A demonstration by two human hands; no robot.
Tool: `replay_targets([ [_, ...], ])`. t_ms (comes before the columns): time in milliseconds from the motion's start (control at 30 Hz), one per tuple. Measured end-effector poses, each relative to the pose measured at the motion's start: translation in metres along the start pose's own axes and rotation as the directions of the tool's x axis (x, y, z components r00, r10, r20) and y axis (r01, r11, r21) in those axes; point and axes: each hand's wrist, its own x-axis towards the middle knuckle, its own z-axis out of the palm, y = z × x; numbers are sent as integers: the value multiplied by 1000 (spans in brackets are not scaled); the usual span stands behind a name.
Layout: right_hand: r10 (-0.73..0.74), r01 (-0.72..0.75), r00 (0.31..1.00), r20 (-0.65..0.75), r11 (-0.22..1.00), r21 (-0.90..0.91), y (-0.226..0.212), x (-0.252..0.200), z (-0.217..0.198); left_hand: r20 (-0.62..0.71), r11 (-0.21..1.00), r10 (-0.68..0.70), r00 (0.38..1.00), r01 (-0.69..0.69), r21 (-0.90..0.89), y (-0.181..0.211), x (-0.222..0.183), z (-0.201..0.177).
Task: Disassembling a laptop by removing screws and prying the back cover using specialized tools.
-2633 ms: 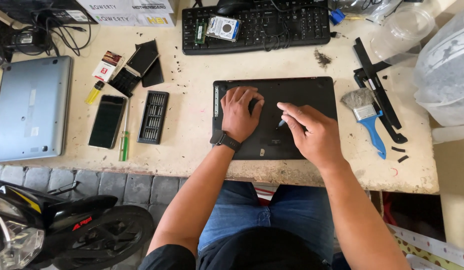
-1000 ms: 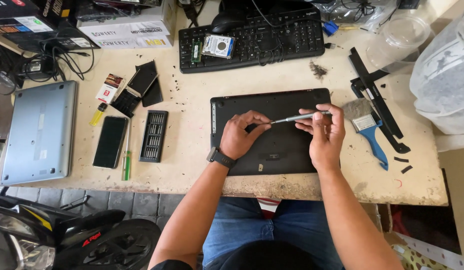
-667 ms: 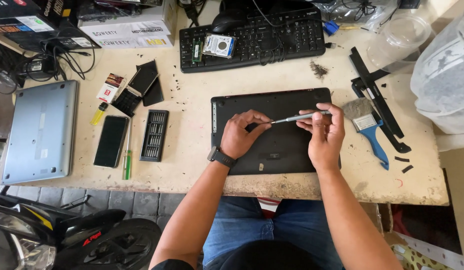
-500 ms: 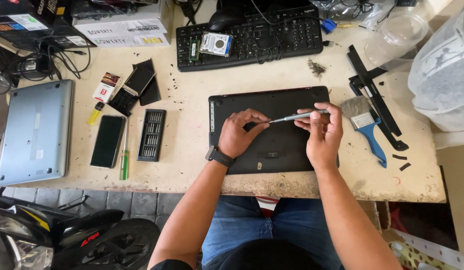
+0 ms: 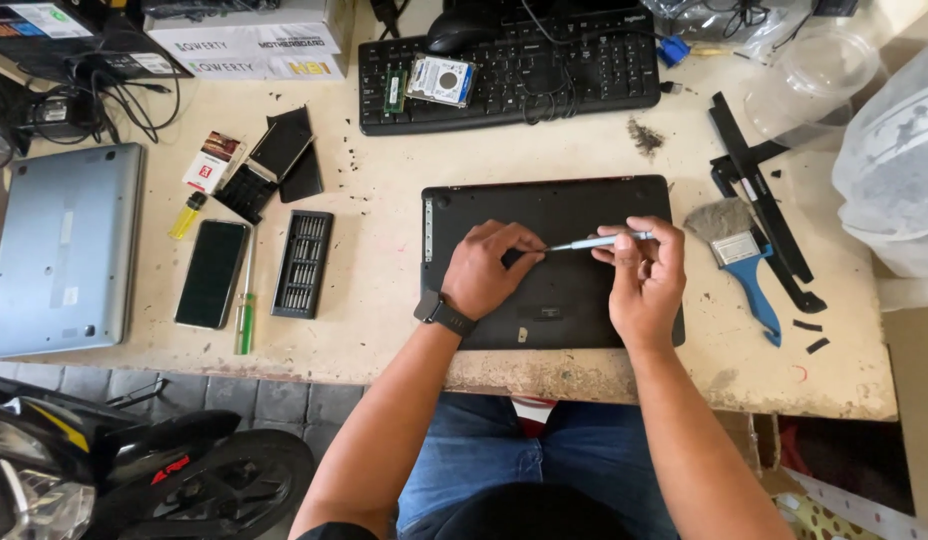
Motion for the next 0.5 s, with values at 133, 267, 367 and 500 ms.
replay_targets([
  [133, -31, 31, 999, 40, 1000, 1, -1, 1, 1, 10, 1000, -6, 1000, 6, 0, -4, 0, 2],
  [267, -50, 48, 998, 47, 998, 48, -5, 1, 2, 27, 999, 23, 999, -22, -26, -1, 2, -4],
  [367, -53, 50, 998, 38, 997, 64, -6, 1, 3, 53, 999, 35, 998, -34, -34, 0, 2, -5],
  [500, -77, 74, 996, 47, 994, 76, -7, 2, 4, 82, 998, 62, 995, -61, -15, -2, 2, -6],
])
